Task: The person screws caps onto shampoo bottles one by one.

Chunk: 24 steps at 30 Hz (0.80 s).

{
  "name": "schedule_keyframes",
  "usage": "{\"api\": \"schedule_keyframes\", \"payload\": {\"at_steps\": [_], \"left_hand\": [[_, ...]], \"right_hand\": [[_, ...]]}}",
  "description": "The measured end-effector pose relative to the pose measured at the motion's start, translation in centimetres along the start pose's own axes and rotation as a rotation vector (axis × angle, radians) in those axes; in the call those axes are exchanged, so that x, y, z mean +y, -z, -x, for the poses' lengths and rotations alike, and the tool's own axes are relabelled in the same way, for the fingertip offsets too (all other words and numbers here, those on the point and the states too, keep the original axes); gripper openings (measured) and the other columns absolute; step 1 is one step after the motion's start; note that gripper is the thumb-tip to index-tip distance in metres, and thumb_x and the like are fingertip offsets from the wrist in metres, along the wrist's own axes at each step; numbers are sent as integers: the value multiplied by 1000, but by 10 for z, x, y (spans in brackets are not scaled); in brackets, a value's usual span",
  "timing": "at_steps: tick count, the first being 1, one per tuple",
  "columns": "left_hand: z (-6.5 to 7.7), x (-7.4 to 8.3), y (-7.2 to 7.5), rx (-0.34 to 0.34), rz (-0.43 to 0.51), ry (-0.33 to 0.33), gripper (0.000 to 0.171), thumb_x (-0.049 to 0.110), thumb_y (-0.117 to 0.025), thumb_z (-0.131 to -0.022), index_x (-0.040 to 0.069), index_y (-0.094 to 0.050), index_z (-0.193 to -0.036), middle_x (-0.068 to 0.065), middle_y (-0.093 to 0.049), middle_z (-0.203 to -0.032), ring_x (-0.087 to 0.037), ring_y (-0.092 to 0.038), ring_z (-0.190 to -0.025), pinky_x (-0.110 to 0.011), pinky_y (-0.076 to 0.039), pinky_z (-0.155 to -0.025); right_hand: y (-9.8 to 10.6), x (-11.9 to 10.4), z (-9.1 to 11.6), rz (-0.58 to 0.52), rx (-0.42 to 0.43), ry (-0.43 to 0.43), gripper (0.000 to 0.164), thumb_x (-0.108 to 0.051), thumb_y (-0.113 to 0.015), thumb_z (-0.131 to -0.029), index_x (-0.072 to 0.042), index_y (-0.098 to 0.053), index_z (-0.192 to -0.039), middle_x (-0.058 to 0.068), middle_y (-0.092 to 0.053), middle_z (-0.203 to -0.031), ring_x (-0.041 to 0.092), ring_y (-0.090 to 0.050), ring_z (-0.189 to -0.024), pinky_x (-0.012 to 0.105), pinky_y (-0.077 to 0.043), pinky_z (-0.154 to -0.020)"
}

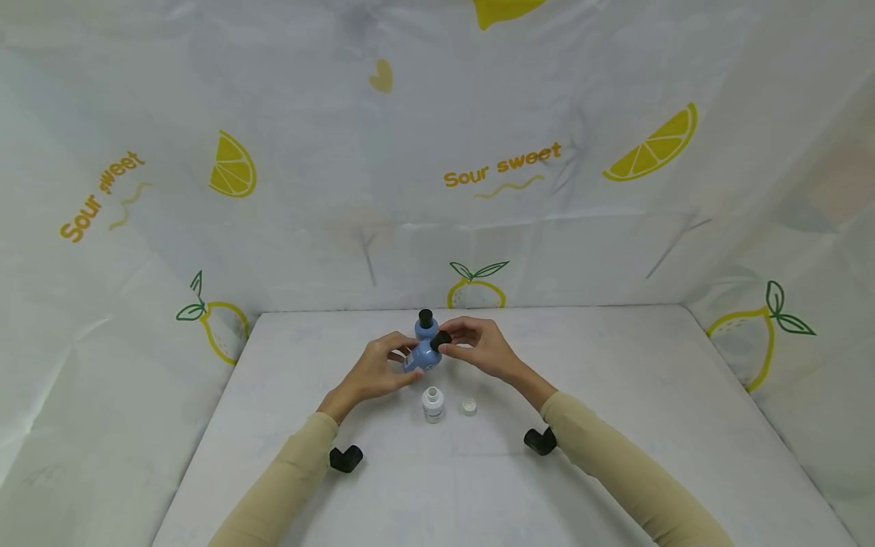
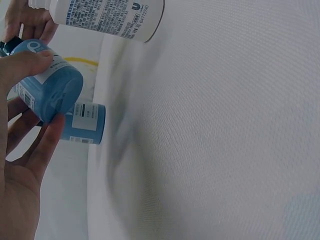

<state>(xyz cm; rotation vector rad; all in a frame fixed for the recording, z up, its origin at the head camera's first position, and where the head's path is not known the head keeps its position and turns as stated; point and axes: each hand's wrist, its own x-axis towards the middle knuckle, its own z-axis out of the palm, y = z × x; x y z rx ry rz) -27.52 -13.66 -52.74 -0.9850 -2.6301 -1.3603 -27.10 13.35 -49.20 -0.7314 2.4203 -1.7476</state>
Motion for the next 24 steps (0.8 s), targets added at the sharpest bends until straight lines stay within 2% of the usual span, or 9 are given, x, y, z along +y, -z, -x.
{"api": "schedule_keyframes", "payload": {"at_steps": [5, 8, 15, 24], "left_hand": [[0, 0, 0, 2, -3, -8, 51, 14, -92, -87, 2, -72, -132, -11, -74, -119, -25, -73, -110, -27, -68, -94], [0, 0, 0, 4, -2, -8, 51, 13, -92, -87, 2, -72, -132, -11, -74, -119, -25, -73, -110, -26, -68, -93], [1, -1, -2, 0, 0, -8, 51, 13, -92, -86, 2, -72, -132, -12, -74, -120, -25, -73, -110, -24, -67, -93], [0, 0, -1, -7, 2, -5, 52, 13, -92, -87, 1, -71, -133, -12, -74, -121, -25, -73, -111, -23, -67, -94]], "right_hand": [[-2, 1, -1, 13, 22, -18, 32, -7, -81, -96, 3, -73, -125, 22, -75, -121, 21, -70, -106, 17, -62, -99], [-3, 0, -3, 13, 28, -37, 30, -8, -83, -95, 2, -73, -122, 21, -75, -118, 19, -70, -103, 14, -60, -95], [-4, 1, -5, 42, 46, -69, 28, -13, -85, -93, 0, -71, -114, 16, -73, -110, 16, -69, -98, 13, -60, -89], [-4, 6, -5, 53, 58, -61, 27, -17, -86, -94, -2, -70, -110, 11, -69, -103, 17, -66, -93, 15, -59, -85]]}}
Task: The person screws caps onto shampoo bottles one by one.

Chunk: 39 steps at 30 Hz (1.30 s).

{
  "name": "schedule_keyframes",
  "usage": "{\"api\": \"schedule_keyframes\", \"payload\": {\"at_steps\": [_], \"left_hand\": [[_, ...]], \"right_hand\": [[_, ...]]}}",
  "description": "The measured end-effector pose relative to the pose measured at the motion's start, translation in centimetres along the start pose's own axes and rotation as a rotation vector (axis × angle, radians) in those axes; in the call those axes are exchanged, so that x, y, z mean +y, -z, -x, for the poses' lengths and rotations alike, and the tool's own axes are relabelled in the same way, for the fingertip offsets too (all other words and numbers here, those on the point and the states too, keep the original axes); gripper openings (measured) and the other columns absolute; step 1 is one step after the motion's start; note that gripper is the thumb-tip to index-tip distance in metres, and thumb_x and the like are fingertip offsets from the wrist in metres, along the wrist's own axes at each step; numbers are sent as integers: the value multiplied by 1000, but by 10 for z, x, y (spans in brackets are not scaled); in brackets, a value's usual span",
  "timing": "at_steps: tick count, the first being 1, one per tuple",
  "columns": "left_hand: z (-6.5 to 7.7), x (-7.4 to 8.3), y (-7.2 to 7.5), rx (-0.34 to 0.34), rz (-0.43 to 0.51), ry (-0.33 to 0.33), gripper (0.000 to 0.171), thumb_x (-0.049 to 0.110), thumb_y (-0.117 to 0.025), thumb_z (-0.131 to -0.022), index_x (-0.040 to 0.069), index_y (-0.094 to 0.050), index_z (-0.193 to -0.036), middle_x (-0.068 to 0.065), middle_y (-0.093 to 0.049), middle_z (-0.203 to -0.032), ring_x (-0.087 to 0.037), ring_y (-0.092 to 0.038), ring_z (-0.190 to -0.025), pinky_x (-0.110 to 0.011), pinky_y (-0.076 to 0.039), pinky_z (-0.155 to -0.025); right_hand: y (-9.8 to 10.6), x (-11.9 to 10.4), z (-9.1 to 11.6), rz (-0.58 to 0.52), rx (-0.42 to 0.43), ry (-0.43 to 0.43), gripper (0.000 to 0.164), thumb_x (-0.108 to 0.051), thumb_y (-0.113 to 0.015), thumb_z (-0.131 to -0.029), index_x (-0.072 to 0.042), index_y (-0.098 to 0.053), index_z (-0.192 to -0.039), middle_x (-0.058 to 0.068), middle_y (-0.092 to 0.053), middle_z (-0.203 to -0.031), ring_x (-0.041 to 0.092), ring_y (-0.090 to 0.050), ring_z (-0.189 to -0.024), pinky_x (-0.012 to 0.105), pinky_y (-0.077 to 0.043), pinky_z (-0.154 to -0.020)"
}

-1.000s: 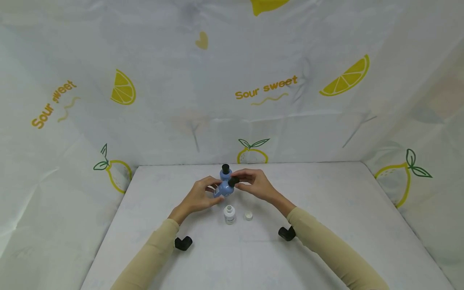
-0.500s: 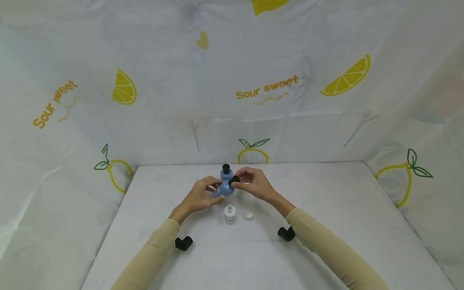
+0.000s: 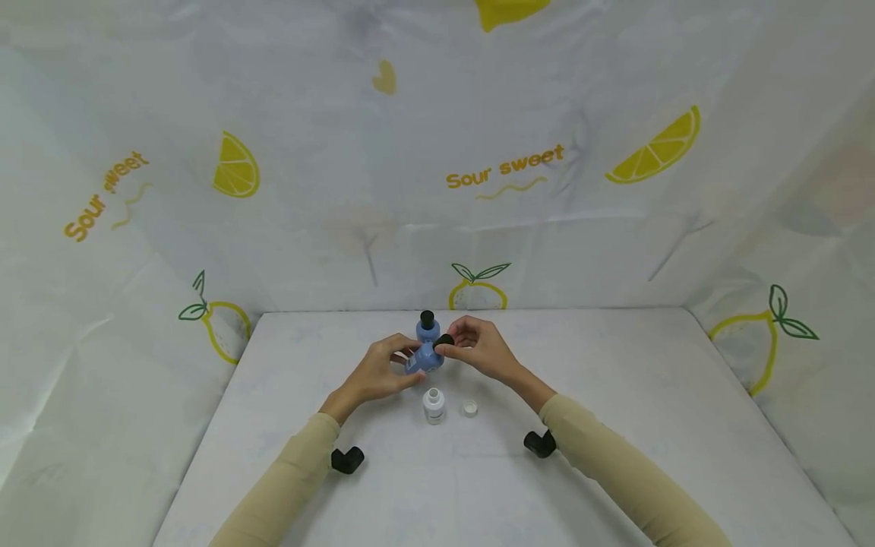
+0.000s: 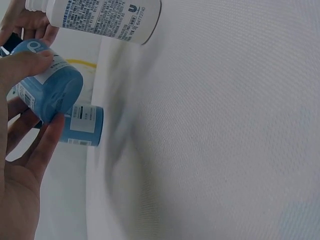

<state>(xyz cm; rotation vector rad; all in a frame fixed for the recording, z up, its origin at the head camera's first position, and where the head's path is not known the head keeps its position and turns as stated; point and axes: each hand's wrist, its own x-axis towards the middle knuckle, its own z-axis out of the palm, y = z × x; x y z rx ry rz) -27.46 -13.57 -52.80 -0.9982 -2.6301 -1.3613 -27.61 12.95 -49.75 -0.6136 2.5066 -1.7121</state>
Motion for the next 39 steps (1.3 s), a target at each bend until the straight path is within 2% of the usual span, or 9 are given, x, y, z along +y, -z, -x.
{"api": "schedule_keyframes", "payload": {"at_steps": [12, 20, 22, 25, 29, 34, 39], "left_hand": [[-1, 3, 1, -4, -6, -5, 52, 12, -92, -86, -1, -71, -133, -14, -74, -121, -27, -73, -110, -27, -68, -94], [-1, 4, 2, 12, -8, -22, 52, 12, -92, -86, 0, -72, -132, -13, -75, -120, -27, -74, -109, -29, -68, -93], [-1, 4, 3, 10, -7, -19, 52, 12, -92, -86, 0, -72, -132, -13, -75, -120, -27, -74, -109, -29, -68, -93], [-1, 4, 3, 5, -5, -10, 52, 12, -92, -86, 0, -72, -132, -14, -75, -121, -27, -74, -110, -29, -68, -93], [-1, 4, 2, 0, -12, -11, 52, 13, -92, -86, 1, -72, -133, -13, -75, -122, -27, -74, -110, -29, -68, -93], [-1, 2, 2, 10, -14, -24, 52, 13, -92, -86, 1, -72, -132, -13, -75, -121, -27, -74, -109, -28, -68, -92], [-1, 2, 1, 14, -17, -30, 51, 13, -92, -86, 1, -73, -131, -12, -75, -120, -27, -74, -108, -26, -68, -91]], "right_hand": [[0, -3, 2, 3, 7, -2, 28, -15, -86, -94, -2, -70, -112, 12, -69, -104, 14, -67, -92, 15, -59, -85], [-1, -3, 2, -5, 12, -3, 38, -19, -87, -94, -1, -69, -122, 17, -71, -117, 14, -67, -99, 15, -60, -91], [-1, -4, 3, -14, 6, -7, 40, -17, -86, -94, 0, -68, -124, 18, -72, -120, 16, -68, -102, 19, -61, -94], [-1, -4, 4, -39, -22, -1, 45, -15, -85, -94, 4, -66, -130, 20, -71, -128, 22, -70, -111, 30, -64, -104], [1, -4, 5, -72, -75, 38, 50, -8, -83, -95, 5, -63, -140, 24, -68, -141, 35, -69, -129, 41, -57, -119], [4, -4, 5, -116, -131, 106, 46, 3, -76, -97, 2, -65, -141, 26, -66, -145, 40, -63, -140, 33, -52, -123], [7, -4, 6, -141, -153, 139, 42, 7, -71, -97, 4, -67, -140, 28, -68, -143, 25, -69, -134, 19, -54, -117]]}}
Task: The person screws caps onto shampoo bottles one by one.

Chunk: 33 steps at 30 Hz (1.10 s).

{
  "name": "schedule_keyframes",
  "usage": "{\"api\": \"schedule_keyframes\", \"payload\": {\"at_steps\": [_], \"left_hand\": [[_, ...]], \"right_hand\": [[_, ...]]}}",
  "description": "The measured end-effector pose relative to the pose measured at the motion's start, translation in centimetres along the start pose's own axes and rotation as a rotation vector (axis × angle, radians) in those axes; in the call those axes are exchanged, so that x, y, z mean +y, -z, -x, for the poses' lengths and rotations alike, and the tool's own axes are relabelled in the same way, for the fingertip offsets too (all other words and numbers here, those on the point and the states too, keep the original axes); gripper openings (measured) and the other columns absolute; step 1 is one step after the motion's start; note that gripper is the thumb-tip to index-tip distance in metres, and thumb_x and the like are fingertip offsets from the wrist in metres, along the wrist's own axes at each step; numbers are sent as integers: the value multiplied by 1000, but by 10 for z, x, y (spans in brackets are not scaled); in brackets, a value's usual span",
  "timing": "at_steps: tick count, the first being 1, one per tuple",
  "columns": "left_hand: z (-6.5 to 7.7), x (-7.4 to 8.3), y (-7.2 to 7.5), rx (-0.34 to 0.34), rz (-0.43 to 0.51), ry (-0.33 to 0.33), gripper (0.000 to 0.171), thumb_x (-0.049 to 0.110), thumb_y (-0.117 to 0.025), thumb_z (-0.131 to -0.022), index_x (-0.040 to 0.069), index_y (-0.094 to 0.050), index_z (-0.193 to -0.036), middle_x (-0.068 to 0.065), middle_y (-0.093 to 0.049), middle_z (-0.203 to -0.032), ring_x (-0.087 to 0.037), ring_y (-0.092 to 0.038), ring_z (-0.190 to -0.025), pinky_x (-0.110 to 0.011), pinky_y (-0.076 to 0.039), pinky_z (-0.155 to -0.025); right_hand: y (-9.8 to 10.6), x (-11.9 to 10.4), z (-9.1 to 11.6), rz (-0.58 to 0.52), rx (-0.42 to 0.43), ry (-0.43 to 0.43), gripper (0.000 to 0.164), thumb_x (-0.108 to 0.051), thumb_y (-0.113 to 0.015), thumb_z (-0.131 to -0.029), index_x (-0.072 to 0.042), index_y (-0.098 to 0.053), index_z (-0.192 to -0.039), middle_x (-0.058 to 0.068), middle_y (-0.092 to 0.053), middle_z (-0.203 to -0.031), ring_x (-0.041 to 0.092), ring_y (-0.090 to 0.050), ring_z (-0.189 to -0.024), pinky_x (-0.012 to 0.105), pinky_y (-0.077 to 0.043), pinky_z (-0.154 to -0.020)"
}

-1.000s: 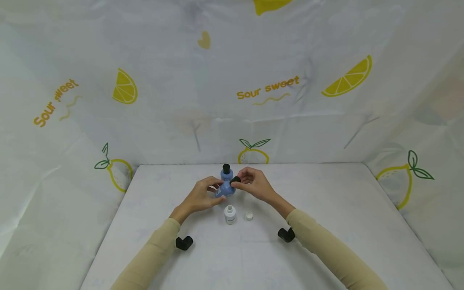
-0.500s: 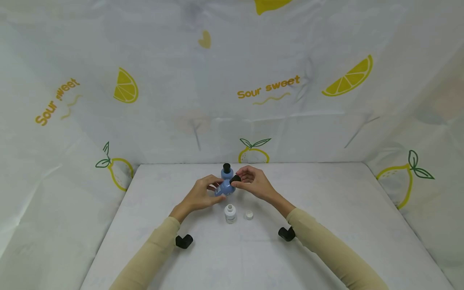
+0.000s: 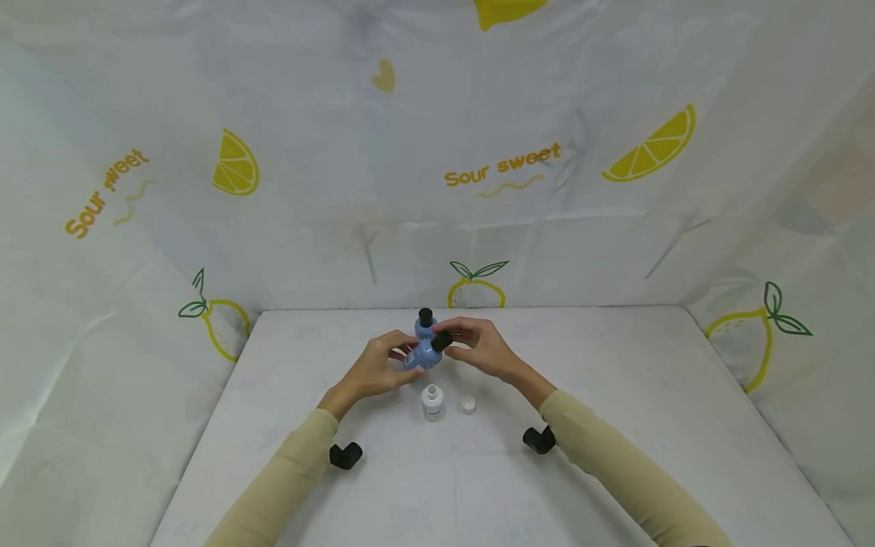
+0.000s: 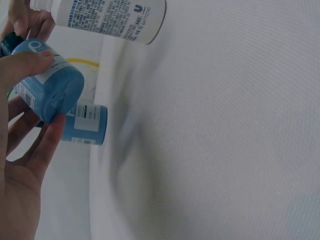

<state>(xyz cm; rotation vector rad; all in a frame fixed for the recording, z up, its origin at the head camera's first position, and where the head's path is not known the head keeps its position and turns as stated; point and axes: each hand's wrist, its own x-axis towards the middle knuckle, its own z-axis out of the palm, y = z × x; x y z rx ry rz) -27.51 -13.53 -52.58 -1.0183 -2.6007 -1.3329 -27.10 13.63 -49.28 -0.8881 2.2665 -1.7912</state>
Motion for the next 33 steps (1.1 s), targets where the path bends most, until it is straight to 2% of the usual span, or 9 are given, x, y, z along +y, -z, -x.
{"api": "schedule_keyframes", "payload": {"at_steps": [3, 10, 17, 23, 26, 33], "left_hand": [[0, 0, 1, -5, -5, 5, 51, 14, -92, -86, 1, -73, -132, -12, -75, -120, -26, -74, -109, -26, -68, -92], [0, 2, 2, -7, -10, 3, 52, 13, -92, -86, 0, -73, -132, -13, -75, -118, -27, -74, -108, -27, -68, -92], [1, 3, 4, -16, -7, 22, 52, 13, -92, -86, 0, -73, -132, -13, -75, -120, -26, -74, -109, -26, -68, -93], [0, 3, 3, -15, -9, 22, 51, 14, -92, -87, 1, -72, -132, -12, -75, -120, -26, -74, -109, -25, -67, -93], [-1, 2, 2, -15, -12, 27, 51, 14, -92, -87, 2, -73, -132, -11, -75, -121, -25, -74, -110, -28, -68, -94], [-1, 1, 1, -9, -12, 10, 50, 15, -92, -87, 2, -73, -131, -11, -74, -119, -25, -74, -108, -27, -68, -93]], "right_hand": [[0, 1, 1, 1, 1, 20, 41, 8, -70, -97, 6, -67, -139, 29, -68, -141, 16, -71, -128, 18, -55, -114], [0, 3, 1, 4, 15, -4, 38, 4, -73, -98, 3, -70, -136, 26, -70, -140, 20, -72, -125, 18, -57, -111], [-3, 3, -1, 33, 55, -26, 37, -1, -78, -97, 3, -72, -134, 24, -73, -136, 13, -73, -118, 18, -59, -108], [-4, 3, -2, 61, 87, -62, 36, -4, -81, -96, 4, -72, -130, 23, -74, -130, 25, -74, -113, 20, -61, -104], [-4, 3, -2, 82, 104, -78, 34, -6, -82, -96, 3, -73, -127, 22, -75, -126, 27, -73, -111, 25, -63, -104], [-6, 5, -3, 124, 136, -83, 28, -8, -84, -94, 1, -73, -118, 20, -75, -117, 19, -72, -103, 37, -66, -102]]}}
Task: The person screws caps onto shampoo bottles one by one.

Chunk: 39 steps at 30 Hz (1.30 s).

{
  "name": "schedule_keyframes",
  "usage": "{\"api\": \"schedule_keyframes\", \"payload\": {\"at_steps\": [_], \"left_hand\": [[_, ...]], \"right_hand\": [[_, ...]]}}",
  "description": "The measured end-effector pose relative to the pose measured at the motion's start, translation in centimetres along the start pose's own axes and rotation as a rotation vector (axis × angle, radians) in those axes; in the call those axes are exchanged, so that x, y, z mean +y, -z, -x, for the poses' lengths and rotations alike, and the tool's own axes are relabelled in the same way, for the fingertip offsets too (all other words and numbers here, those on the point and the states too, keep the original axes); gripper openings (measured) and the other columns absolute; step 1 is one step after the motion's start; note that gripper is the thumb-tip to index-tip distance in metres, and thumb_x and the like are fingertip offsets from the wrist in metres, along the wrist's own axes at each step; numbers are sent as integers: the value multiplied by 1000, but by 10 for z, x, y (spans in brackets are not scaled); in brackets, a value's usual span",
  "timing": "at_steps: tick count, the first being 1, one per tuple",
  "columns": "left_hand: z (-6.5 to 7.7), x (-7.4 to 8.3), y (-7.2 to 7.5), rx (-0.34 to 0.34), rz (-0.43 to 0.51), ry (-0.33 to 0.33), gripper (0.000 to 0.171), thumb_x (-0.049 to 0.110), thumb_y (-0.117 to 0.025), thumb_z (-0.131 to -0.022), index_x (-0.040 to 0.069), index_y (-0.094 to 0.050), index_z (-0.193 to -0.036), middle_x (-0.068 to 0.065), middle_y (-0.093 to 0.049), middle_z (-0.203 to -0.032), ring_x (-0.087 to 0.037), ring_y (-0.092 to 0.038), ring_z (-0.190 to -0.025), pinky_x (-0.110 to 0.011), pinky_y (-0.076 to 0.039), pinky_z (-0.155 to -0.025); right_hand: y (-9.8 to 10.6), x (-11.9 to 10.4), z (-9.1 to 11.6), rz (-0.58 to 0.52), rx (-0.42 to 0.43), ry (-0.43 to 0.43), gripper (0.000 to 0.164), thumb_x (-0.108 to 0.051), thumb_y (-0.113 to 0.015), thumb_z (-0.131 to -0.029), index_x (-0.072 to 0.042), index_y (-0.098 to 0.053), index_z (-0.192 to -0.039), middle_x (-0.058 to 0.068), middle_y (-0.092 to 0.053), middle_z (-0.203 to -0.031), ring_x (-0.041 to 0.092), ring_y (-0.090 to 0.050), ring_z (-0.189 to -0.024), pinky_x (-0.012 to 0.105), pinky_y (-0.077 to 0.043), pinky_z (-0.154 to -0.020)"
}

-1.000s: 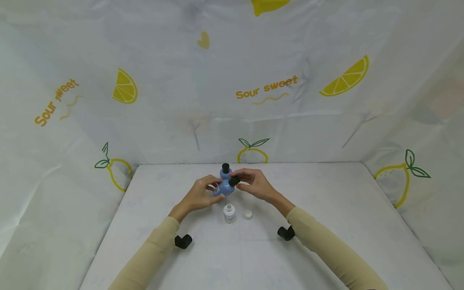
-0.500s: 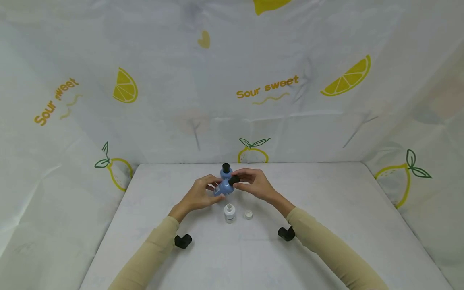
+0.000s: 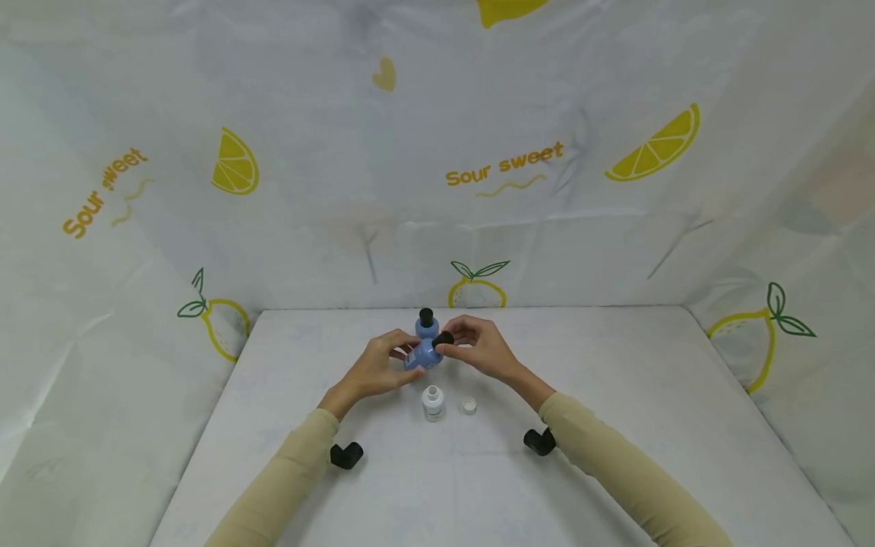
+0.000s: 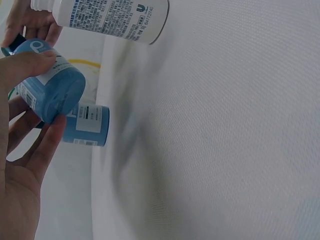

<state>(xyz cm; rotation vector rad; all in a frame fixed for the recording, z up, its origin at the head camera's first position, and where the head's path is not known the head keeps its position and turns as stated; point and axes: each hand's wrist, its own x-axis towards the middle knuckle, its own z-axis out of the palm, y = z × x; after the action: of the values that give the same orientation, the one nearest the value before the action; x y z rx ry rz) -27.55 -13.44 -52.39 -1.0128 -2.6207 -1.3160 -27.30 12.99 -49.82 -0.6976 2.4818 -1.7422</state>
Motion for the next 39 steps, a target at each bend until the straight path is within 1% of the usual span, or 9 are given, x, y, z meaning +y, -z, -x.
{"api": "schedule_keyframes", "payload": {"at_steps": [3, 7, 10, 18, 27, 33, 39], "left_hand": [[0, 0, 0, -3, 1, -1, 50, 14, -92, -86, 2, -73, -131, -11, -74, -119, -25, -74, -109, -27, -68, -93], [0, 1, -1, -4, -1, -1, 50, 14, -92, -86, 2, -73, -131, -11, -74, -119, -25, -74, -109, -27, -68, -93], [0, 0, -1, -5, -3, -1, 50, 15, -92, -87, 2, -73, -131, -11, -74, -119, -25, -74, -109, -28, -68, -93], [0, -1, -1, -9, -2, -1, 50, 14, -92, -86, 2, -73, -131, -12, -74, -120, -26, -74, -109, -27, -68, -93], [1, 0, -1, -18, 0, 13, 51, 14, -91, -87, 1, -72, -132, -12, -74, -121, -26, -73, -111, -29, -68, -94], [-1, -2, -1, -12, 4, 0, 50, 15, -91, -87, 2, -72, -132, -11, -74, -120, -25, -74, -110, -28, -68, -93], [-3, -3, 0, -14, 9, 10, 51, 13, -92, -86, 2, -73, -132, -12, -74, -121, -25, -74, -110, -27, -68, -93]], "right_hand": [[-2, 0, 0, 10, 16, -5, 26, -8, -85, -93, 0, -73, -115, 19, -75, -114, 18, -72, -101, 33, -66, -99], [-3, 1, 0, 14, 37, -11, 24, -9, -85, -93, -1, -72, -111, 18, -74, -110, 17, -71, -99, 20, -63, -93], [-4, 1, 0, 19, 47, -14, 23, -11, -85, -93, -1, -72, -110, 18, -74, -108, 16, -70, -96, 16, -61, -90], [-5, 0, 1, 39, 56, -26, 24, -11, -87, -91, -3, -71, -108, 15, -73, -106, 12, -69, -94, 15, -60, -87], [-6, 0, 1, 26, 54, -30, 24, -11, -87, -92, -3, -71, -108, 15, -73, -106, 12, -69, -94, 16, -61, -87], [-6, -2, 1, 21, 61, -26, 25, -10, -86, -92, -1, -71, -109, 17, -73, -106, 11, -70, -93, 17, -61, -87], [-6, 0, 1, 25, 66, -38, 27, -12, -86, -92, 0, -71, -111, 17, -75, -109, 11, -72, -95, 18, -62, -89]]}}
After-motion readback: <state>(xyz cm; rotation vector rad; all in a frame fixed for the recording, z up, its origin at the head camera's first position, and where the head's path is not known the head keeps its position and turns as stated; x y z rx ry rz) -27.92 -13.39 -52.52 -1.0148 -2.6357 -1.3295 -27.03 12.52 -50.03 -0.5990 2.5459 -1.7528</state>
